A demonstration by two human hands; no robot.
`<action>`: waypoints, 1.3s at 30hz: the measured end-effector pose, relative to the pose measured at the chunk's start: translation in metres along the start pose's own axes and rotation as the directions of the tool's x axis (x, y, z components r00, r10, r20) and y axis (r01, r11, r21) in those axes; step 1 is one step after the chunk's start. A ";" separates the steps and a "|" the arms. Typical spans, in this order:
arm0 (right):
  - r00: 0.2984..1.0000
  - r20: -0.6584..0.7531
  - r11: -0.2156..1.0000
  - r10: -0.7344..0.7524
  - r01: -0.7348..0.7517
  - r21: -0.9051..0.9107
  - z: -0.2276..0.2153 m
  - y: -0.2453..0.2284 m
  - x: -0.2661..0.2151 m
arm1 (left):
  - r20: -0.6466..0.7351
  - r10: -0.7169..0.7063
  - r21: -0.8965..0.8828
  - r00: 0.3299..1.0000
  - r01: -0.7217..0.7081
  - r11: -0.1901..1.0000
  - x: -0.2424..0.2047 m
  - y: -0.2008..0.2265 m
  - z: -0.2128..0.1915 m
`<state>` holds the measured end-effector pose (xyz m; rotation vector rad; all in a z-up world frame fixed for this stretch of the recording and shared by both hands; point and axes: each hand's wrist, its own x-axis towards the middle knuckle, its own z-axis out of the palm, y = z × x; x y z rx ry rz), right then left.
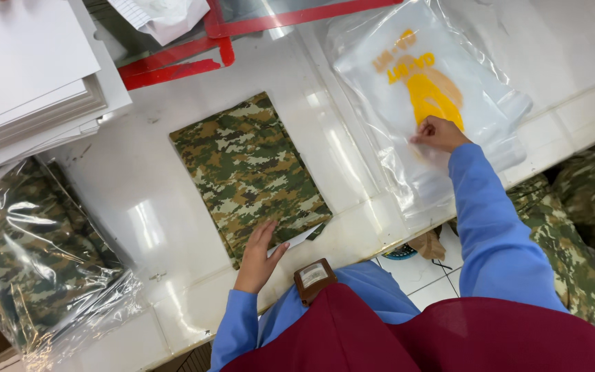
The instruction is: The person picks up a camouflage shirt, spreads it on a table, and places a white paper sheet on it. They fold the shirt over the paper, insert the folded item into a clear plastic bag, and place the finished package into a cardboard box.
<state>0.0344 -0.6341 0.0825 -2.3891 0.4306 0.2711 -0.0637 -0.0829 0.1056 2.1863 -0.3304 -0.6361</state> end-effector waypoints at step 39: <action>0.631 0.203 0.659 -0.749 0.677 0.329 0.277 -0.258 -0.157 | -0.101 -0.741 -0.953 0.664 0.148 0.263 -0.062 0.002 -0.005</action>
